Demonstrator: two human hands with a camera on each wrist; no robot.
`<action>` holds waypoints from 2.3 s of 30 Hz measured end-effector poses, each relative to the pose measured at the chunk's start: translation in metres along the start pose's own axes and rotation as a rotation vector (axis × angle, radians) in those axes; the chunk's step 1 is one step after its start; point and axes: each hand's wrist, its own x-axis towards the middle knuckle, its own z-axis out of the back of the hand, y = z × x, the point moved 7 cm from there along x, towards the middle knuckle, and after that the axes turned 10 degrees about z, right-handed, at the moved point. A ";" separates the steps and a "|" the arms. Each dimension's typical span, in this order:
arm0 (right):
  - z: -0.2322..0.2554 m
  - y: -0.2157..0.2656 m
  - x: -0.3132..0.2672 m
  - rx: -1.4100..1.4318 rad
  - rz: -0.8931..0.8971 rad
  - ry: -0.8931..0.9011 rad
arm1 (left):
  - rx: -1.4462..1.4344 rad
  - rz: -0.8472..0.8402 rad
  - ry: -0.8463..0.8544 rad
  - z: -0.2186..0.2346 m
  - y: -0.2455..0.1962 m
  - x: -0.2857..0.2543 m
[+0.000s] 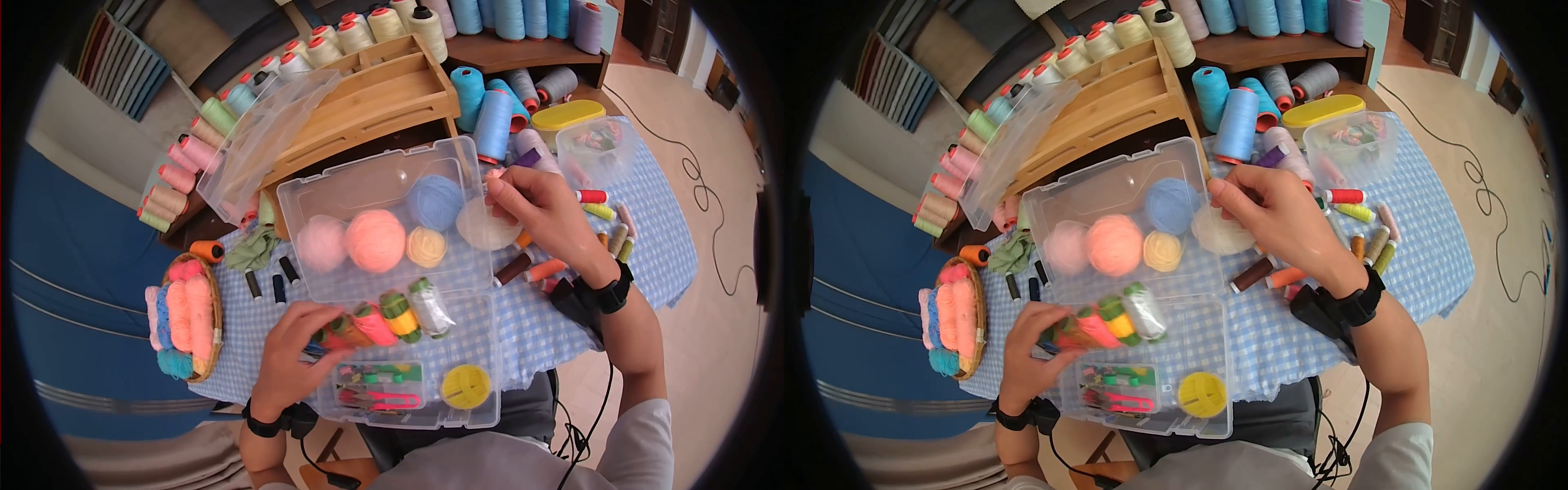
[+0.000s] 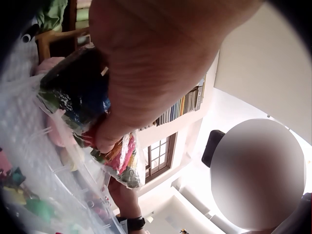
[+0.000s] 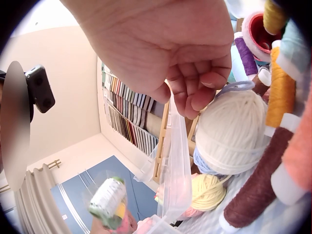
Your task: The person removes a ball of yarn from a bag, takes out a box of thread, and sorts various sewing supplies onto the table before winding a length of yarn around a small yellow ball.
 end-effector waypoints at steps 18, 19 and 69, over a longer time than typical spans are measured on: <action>0.001 0.000 0.001 -0.029 -0.013 0.016 | -0.107 0.591 -0.453 0.060 0.175 -0.040; 0.001 0.001 0.000 -0.040 -0.014 0.007 | -0.026 0.592 -0.450 0.054 0.178 -0.040; -0.002 0.004 0.000 -0.016 -0.027 0.002 | -0.424 0.572 -0.331 0.047 0.103 -0.026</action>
